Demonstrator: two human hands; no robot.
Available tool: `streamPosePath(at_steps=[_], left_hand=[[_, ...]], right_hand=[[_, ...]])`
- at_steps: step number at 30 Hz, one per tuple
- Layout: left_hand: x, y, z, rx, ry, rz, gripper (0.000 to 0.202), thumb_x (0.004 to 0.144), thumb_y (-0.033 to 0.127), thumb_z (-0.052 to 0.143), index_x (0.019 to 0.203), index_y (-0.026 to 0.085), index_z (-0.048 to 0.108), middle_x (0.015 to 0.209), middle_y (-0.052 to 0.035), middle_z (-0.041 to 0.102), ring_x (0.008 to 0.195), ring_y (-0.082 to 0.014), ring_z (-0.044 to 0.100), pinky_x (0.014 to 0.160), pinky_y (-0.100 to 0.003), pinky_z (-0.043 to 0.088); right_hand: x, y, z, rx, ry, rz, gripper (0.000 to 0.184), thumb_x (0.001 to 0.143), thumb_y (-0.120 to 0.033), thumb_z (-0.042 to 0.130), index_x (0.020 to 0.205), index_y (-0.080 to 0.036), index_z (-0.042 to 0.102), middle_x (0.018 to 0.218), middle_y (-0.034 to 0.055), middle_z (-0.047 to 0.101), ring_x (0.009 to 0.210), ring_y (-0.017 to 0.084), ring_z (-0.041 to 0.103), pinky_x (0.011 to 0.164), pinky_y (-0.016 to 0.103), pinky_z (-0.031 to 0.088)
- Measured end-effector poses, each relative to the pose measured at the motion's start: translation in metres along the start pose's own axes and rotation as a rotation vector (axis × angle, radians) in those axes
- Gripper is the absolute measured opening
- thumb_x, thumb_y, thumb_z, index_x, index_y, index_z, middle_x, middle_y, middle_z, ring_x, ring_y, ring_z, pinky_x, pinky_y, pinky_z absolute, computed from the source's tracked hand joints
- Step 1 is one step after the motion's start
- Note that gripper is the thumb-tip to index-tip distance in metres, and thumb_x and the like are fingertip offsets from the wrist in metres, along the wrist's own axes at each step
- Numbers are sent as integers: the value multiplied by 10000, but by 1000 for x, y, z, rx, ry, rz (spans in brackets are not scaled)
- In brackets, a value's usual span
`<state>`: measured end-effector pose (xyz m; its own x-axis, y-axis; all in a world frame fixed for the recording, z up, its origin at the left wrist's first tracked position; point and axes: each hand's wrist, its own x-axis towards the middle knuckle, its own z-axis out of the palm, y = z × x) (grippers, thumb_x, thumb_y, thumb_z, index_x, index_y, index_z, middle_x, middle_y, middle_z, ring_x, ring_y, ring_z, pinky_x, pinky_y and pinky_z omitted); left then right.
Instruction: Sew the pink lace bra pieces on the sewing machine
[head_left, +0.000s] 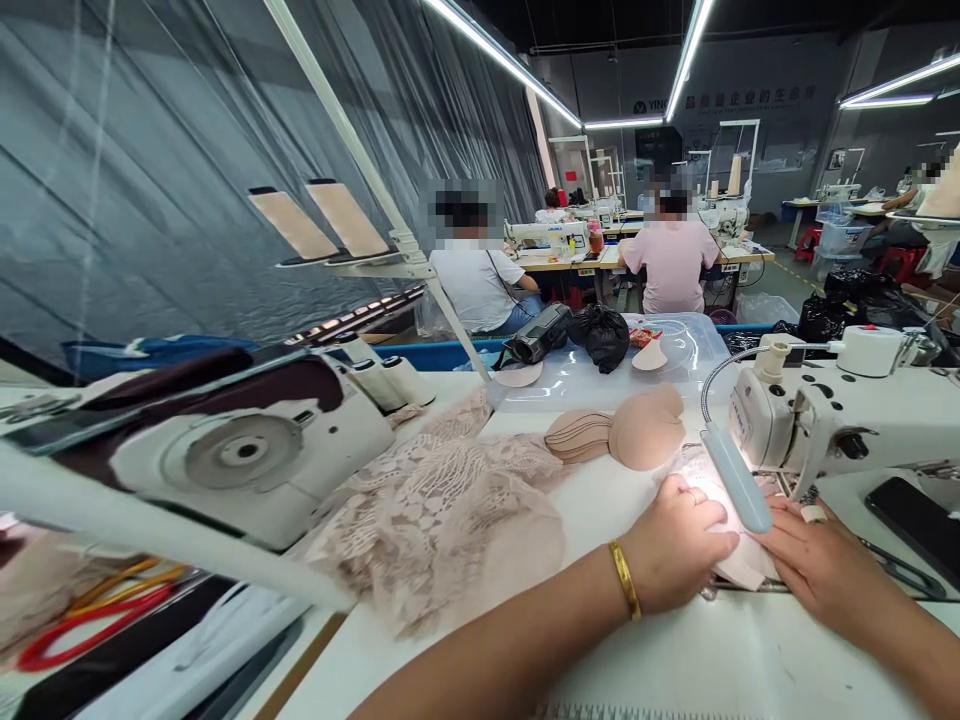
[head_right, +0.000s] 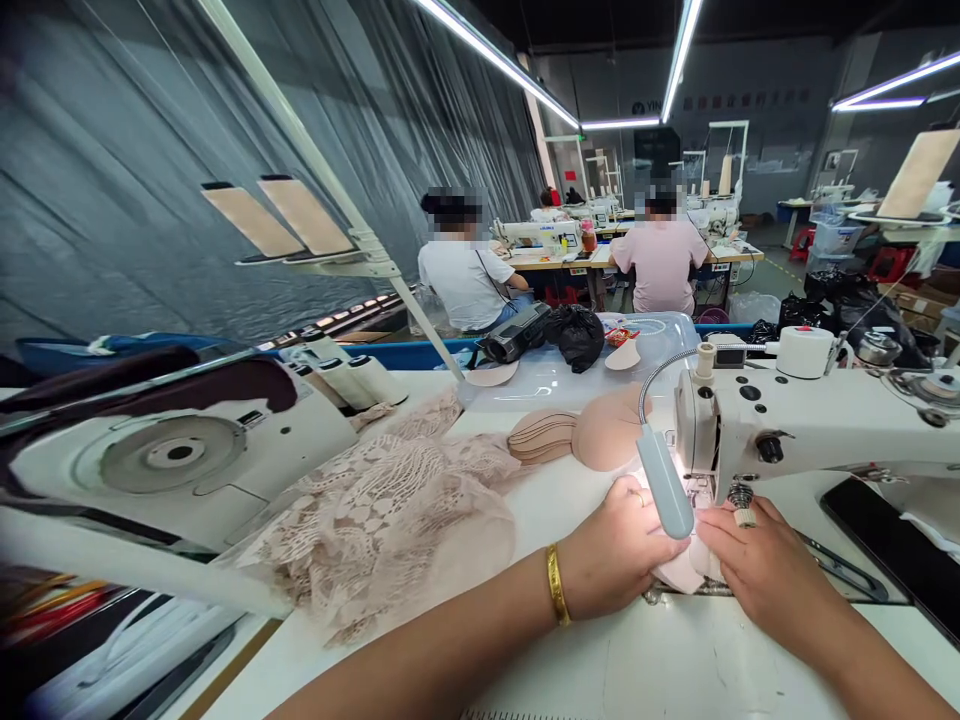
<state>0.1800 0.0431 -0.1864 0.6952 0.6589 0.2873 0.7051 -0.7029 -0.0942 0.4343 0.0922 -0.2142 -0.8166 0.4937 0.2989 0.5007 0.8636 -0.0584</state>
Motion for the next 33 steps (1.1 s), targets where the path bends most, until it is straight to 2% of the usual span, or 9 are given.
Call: streamPosePath(at_steps=[5, 10, 15, 21, 25, 29, 33], left_hand=[[1, -2, 11, 12, 82, 36, 129, 889, 135, 649, 967, 221, 702, 1004, -40, 719, 879, -183, 598, 897, -394, 372], [4, -3, 15, 29, 126, 24, 123, 914, 113, 633, 888, 214, 698, 901, -24, 706, 840, -169, 579, 922, -400, 372], [5, -1, 17, 71, 143, -4, 152, 944, 126, 602, 838, 203, 680, 799, -23, 666, 775, -162, 550, 888, -392, 379], [7, 2, 19, 86, 151, -11, 113, 898, 113, 626, 814, 187, 644, 792, -15, 648, 745, -158, 545, 855, -396, 360], [8, 2, 18, 84, 150, -11, 111, 876, 102, 632, 802, 184, 641, 773, -12, 631, 742, -160, 534, 839, -393, 350], [8, 1, 17, 113, 136, -21, 86, 902, 139, 647, 839, 190, 674, 808, -33, 647, 773, -169, 545, 847, -392, 363], [9, 0, 19, 116, 143, -20, 95, 903, 136, 631, 859, 196, 690, 823, -37, 658, 760, -169, 540, 840, -400, 376]], right_hand=[[0, 6, 8, -47, 19, 52, 434, 964, -88, 402, 1250, -288, 659, 1308, 40, 729, 985, 250, 689, 891, 444, 490], [2, 11, 11, -66, 73, 40, 486, 946, -78, 410, 1328, -268, 642, 1266, 57, 743, 1015, 257, 693, 895, 430, 465], [2, 13, 15, -85, 80, 37, 512, 946, -93, 410, 1373, -270, 630, 1229, 59, 757, 1060, 277, 692, 905, 453, 471], [-1, 18, 20, -89, 57, 23, 535, 964, -106, 384, 1428, -259, 603, 1235, 77, 761, 1072, 283, 694, 929, 481, 511], [-9, 22, 22, -125, 76, 28, 472, 1018, -158, 378, 1440, -224, 578, 1246, 101, 755, 1091, 300, 698, 925, 494, 537], [-11, 24, 20, -172, 198, 43, 376, 1047, -221, 388, 1308, -160, 652, 1077, 124, 797, 1000, 331, 708, 849, 487, 567], [0, 19, 7, -186, 262, -6, 364, 1052, -203, 368, 1076, -166, 730, 1063, 155, 786, 1005, 334, 705, 835, 476, 579]])
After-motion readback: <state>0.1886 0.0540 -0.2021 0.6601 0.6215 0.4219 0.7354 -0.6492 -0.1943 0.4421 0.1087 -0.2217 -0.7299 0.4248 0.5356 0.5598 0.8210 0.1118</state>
